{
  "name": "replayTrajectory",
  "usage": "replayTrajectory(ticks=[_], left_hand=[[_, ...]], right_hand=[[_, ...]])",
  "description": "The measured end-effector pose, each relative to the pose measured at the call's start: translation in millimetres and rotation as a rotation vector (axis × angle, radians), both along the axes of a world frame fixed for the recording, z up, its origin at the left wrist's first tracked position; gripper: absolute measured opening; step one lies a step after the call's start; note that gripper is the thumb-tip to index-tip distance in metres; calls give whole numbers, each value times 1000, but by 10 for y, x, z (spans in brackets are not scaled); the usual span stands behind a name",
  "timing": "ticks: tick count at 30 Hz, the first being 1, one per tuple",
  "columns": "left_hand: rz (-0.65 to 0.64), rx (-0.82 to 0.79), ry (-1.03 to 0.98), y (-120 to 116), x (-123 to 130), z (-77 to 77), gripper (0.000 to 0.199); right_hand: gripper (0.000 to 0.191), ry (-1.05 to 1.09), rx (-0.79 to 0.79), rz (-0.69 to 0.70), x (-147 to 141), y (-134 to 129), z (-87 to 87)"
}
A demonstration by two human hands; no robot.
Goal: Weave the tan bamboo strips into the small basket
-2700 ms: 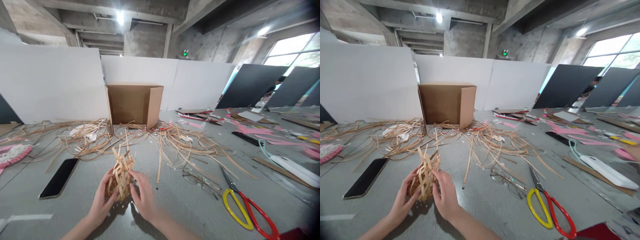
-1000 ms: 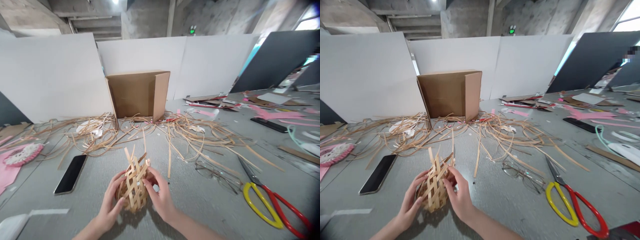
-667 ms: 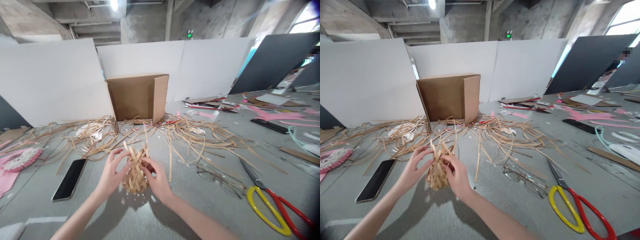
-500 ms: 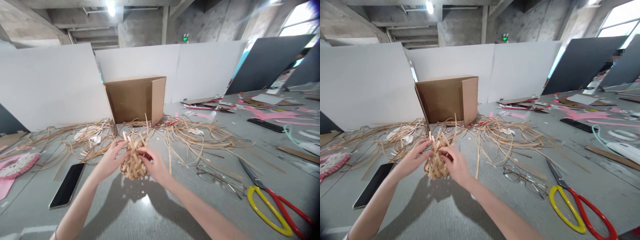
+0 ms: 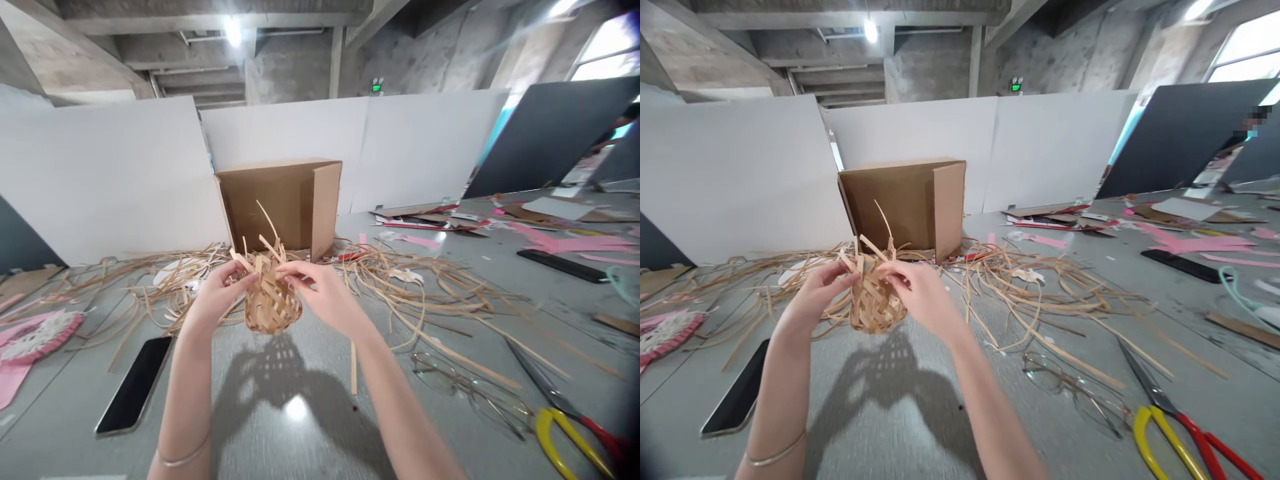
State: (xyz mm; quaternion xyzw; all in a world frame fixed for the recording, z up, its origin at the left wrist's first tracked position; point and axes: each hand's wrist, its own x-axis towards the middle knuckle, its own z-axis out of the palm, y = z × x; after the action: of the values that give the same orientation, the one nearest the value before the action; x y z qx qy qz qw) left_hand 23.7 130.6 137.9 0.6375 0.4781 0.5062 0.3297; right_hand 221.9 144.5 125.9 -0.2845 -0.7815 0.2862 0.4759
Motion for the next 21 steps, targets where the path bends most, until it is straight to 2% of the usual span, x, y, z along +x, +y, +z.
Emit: replayTrajectory(ticks=[5,9,15,21], left_hand=[[40,34,6,-25,13,21,27],[71,-15,36,-46,36,22,27],[-57,-73,30,-48,6,25,27],[-175,-91,-32,-20,-28,-20,26]], right_hand=[[27,35,-55,1,11,-21,-6],[33,119,-165,42,-21,-34,-5],[27,254,-302,91,-72,-67,8],[23,280,-270,101,-69,-109,14]])
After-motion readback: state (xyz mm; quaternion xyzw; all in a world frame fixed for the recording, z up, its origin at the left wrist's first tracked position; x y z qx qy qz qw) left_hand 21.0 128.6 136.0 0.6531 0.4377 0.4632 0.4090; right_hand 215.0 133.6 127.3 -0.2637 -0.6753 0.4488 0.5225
